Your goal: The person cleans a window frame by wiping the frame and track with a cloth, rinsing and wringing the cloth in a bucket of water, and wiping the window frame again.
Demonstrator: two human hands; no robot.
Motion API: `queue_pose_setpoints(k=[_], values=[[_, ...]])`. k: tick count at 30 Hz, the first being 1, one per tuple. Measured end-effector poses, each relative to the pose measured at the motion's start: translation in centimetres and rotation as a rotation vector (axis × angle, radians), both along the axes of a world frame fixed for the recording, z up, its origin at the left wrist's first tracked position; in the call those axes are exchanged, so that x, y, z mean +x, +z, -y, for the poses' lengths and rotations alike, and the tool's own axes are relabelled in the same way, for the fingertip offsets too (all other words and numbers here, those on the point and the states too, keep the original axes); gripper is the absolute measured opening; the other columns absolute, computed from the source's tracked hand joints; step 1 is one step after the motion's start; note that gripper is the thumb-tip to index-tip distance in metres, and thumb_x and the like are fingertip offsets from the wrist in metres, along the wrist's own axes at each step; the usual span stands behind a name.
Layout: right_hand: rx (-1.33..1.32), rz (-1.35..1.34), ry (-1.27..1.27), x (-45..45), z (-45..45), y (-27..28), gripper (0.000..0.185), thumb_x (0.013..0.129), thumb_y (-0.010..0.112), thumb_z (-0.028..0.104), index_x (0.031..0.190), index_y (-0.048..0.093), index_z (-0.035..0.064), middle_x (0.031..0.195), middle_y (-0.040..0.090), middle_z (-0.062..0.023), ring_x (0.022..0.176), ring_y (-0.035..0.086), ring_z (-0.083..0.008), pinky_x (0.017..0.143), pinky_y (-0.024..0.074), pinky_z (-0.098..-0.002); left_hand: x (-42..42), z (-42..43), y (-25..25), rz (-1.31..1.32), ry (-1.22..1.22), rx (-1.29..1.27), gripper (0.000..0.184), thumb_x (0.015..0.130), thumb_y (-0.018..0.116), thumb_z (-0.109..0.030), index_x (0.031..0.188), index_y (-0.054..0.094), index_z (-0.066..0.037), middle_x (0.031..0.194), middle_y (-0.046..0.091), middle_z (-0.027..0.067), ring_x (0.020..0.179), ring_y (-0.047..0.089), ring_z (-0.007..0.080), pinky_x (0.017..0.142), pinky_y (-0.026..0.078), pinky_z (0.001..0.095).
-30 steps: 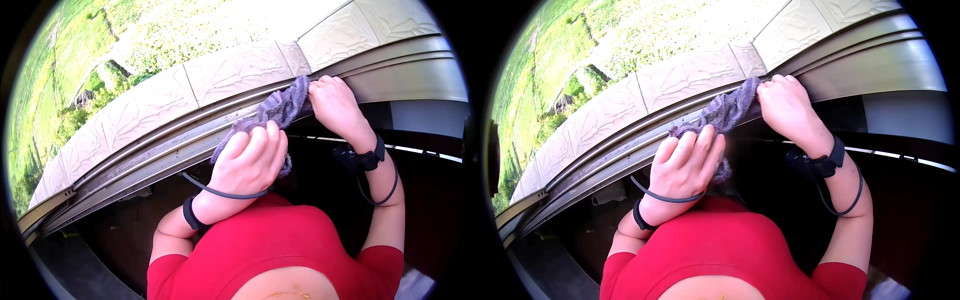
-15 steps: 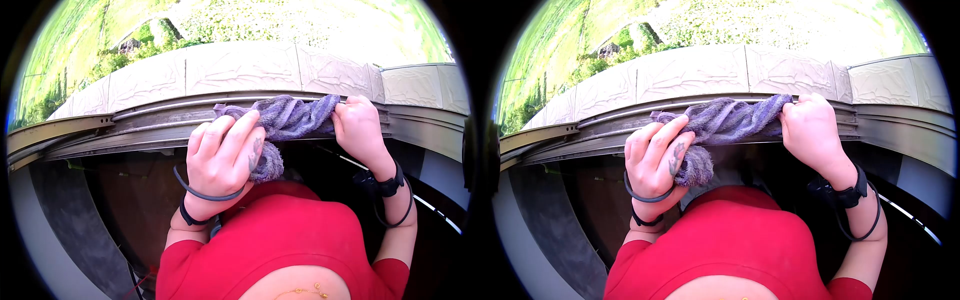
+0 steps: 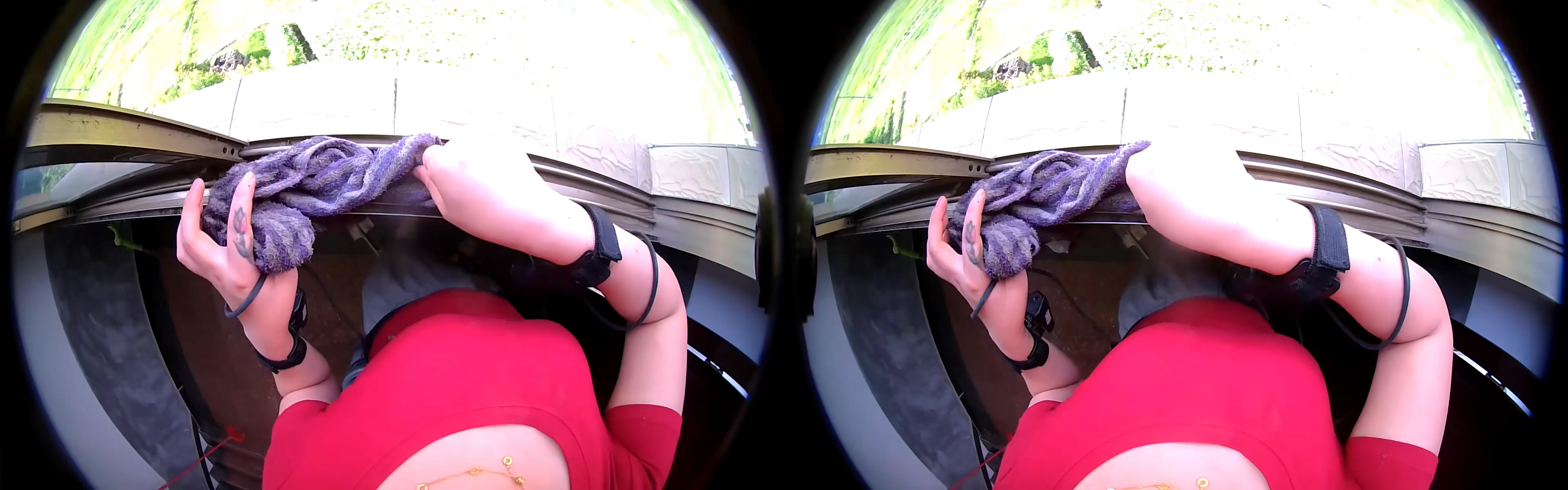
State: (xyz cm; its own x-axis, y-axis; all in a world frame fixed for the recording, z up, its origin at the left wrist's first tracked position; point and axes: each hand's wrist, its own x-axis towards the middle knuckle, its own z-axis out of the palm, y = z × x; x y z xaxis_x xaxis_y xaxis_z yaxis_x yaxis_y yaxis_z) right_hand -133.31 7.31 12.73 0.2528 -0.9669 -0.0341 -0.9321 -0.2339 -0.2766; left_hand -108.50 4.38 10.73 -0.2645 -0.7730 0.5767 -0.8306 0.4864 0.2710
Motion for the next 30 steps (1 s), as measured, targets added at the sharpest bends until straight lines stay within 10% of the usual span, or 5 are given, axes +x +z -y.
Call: queue_pose_setpoints(k=[4,10,18,22,30], values=[[0.053,-0.028,-0.204,-2.3,-1.5,2.7,0.028,0.096,0.057,0.023,0.078,0.065,0.0029,0.066,0.061,-0.0175,0.067,0.063,-0.0346,0.065,0.0493,-0.0438,1.3,-0.7,-0.9,-0.045,0.111,0.081,0.056,0.069,0.076,-0.008,0.124,0.067,-0.011,0.135,0.046,0.0138,0.121,0.044,0.0326,0.101,0.04,0.041],[0.427,0.02,-0.7,-10.4,-5.0,4.1,0.033,0.098,0.057,0.03,0.118,0.066,0.0045,0.098,0.07,-0.0171,0.092,0.067,-0.0285,0.085,0.0501,-0.0338,-1.4,-1.2,-0.8,-0.371,-0.443,0.295,0.043,0.067,0.075,-0.007,0.108,0.068,-0.003,0.101,0.067,0.0152,0.091,0.067,0.0329,0.081,0.054,0.0383],[0.139,0.283,0.011,-7.5,-3.4,3.9,0.038,0.096,0.061,0.023,0.131,0.058,0.01,0.113,0.066,-0.0186,0.107,0.063,-0.0304,0.094,0.0477,-0.0347,-4.3,-2.7,-1.1,-0.565,-0.427,0.34,0.045,0.065,0.076,-0.002,0.109,0.065,-0.001,0.1,0.067,0.0149,0.091,0.067,0.0268,0.084,0.052,0.0334],[0.4,0.087,-0.057,-7.2,-1.7,1.7,0.037,0.094,0.062,0.02,0.128,0.059,0.0063,0.112,0.066,-0.0183,0.107,0.062,-0.03,0.095,0.0474,-0.0353,-4.5,-4.4,-1.6,-0.632,-0.39,0.287,0.042,0.068,0.075,-0.003,0.108,0.065,-0.002,0.1,0.067,0.0141,0.091,0.066,0.0272,0.085,0.051,0.0339],[0.613,1.457,-0.147,-12.8,-1.5,2.8,0.036,0.095,0.066,0.017,0.123,0.06,-0.0051,0.114,0.068,-0.0094,0.108,0.061,-0.012,0.094,0.0483,-0.0269,-6.3,-7.4,-1.2,-0.608,-0.351,0.337,0.054,0.065,0.081,-0.011,0.115,0.063,-0.001,0.103,0.066,0.0156,0.093,0.067,0.0298,0.087,0.052,0.035]])
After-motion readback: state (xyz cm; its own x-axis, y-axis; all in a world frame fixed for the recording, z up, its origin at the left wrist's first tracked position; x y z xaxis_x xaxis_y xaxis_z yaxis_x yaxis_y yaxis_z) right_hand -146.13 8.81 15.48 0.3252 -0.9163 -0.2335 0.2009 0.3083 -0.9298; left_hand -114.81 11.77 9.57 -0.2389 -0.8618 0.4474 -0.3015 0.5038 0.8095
